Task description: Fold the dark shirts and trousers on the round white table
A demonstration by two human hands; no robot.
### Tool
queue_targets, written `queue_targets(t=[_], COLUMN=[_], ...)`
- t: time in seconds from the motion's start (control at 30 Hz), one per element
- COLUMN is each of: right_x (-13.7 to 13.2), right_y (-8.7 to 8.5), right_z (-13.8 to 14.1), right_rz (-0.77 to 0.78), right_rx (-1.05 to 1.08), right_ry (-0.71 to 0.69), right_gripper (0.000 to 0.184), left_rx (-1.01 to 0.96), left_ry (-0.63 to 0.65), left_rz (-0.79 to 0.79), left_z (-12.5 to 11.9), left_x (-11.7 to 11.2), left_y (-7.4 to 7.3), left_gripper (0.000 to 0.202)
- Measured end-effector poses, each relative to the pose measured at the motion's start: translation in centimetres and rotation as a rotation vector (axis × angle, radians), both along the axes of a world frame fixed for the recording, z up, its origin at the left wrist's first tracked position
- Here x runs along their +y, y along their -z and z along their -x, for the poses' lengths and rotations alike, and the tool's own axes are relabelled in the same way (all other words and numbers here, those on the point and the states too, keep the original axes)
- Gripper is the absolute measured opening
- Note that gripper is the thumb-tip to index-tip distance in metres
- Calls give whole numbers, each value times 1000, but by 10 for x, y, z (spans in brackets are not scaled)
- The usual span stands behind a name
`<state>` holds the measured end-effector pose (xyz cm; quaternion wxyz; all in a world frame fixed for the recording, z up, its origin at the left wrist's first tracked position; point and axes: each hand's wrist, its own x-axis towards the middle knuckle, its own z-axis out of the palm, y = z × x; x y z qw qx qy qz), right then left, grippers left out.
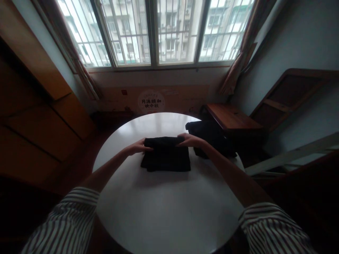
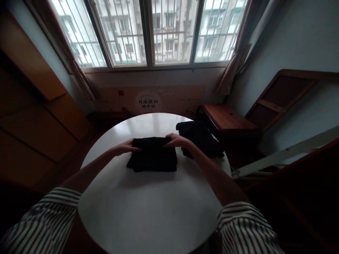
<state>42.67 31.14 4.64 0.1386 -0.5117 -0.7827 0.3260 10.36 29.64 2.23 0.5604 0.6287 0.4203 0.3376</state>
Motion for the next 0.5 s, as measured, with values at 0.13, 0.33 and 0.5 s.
queue_targets(t=[0.13, 0.33, 0.5], right_x=[-45, -83, -88], right_y=[-1, -16, -12], right_z=[-28, -61, -90], right_rz=[36, -63, -153], right_rx=[456, 757, 984], right_ry=[8, 445, 815], right_gripper=[34, 44, 55], left_rx=[54, 90, 194], left_ry=[138, 78, 122], left_rz=[122, -266, -633], left_z=[-4, -79, -183], left_x=[-10, 54, 105], left_y=[-20, -79, -122], left_gripper=[68, 63, 34])
